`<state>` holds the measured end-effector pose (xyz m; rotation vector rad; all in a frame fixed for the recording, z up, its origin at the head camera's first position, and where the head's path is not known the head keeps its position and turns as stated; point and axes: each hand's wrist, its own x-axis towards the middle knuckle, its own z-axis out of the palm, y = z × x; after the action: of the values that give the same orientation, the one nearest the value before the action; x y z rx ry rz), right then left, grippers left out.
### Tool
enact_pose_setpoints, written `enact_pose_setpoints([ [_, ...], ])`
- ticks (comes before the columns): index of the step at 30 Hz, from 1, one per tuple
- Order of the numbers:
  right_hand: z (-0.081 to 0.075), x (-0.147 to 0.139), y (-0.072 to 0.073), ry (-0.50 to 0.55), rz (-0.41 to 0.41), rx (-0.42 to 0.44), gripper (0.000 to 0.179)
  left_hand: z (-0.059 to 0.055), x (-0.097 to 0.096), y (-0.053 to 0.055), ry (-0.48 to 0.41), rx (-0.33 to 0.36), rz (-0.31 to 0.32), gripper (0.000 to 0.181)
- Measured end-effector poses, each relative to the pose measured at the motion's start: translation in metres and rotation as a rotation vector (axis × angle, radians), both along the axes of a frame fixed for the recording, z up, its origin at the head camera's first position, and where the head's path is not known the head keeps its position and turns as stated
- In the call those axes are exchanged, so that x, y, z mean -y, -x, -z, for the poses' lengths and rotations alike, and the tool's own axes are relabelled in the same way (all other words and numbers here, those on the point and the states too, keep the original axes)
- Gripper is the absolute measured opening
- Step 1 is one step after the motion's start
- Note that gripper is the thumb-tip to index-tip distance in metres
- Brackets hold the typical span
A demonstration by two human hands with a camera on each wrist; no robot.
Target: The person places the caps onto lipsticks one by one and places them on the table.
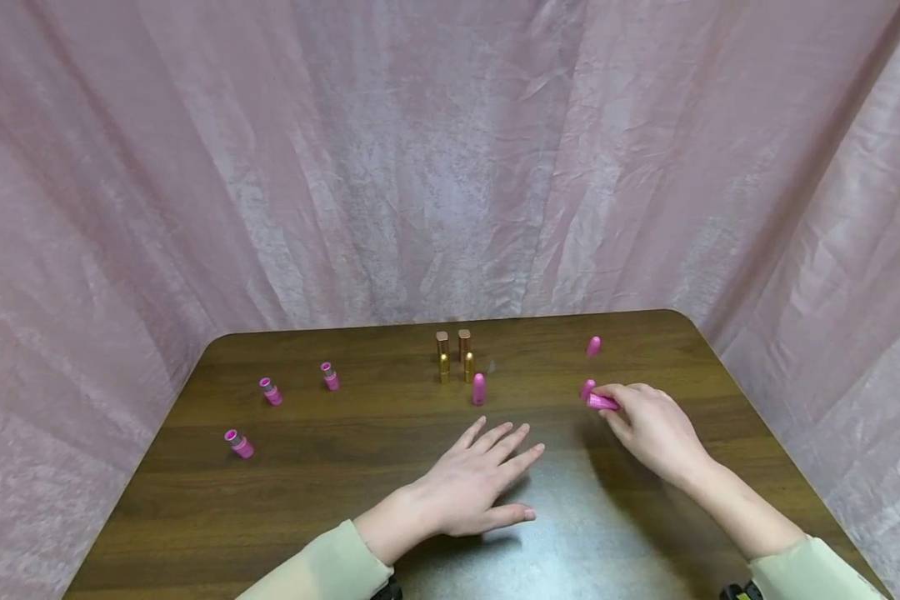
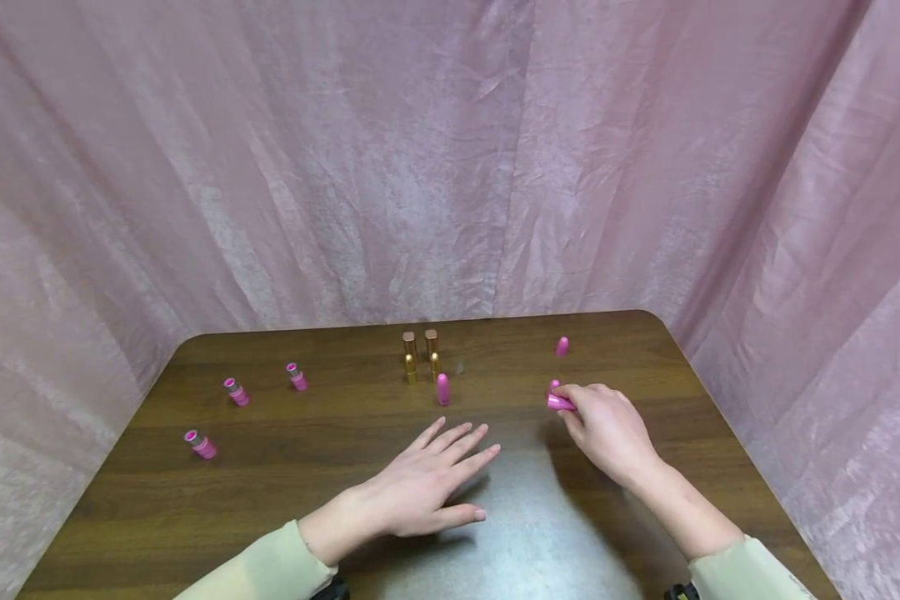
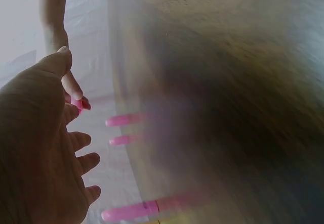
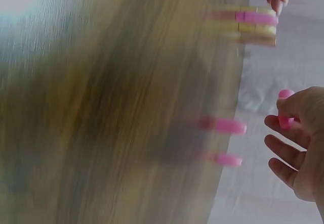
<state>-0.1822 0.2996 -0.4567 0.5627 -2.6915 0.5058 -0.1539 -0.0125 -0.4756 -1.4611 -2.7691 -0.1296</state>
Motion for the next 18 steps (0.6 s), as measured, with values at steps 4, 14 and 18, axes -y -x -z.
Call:
enact_pose_setpoints([
  [4,0.002,0.018,-0.005,0.006,-0.067,-0.034,0.023,-0.003,0.013,-0.002,-0.014,0.006,-0.016,0.08],
  [14,0.013,0.052,-0.011,0.014,-0.201,-0.053,0.027,-0.006,0.052,-0.002,-0.104,-0.006,-0.087,0.077],
  [18,0.019,0.066,-0.012,0.014,-0.244,-0.075,0.029,-0.007,0.079,-0.002,-0.185,-0.049,-0.168,0.074],
])
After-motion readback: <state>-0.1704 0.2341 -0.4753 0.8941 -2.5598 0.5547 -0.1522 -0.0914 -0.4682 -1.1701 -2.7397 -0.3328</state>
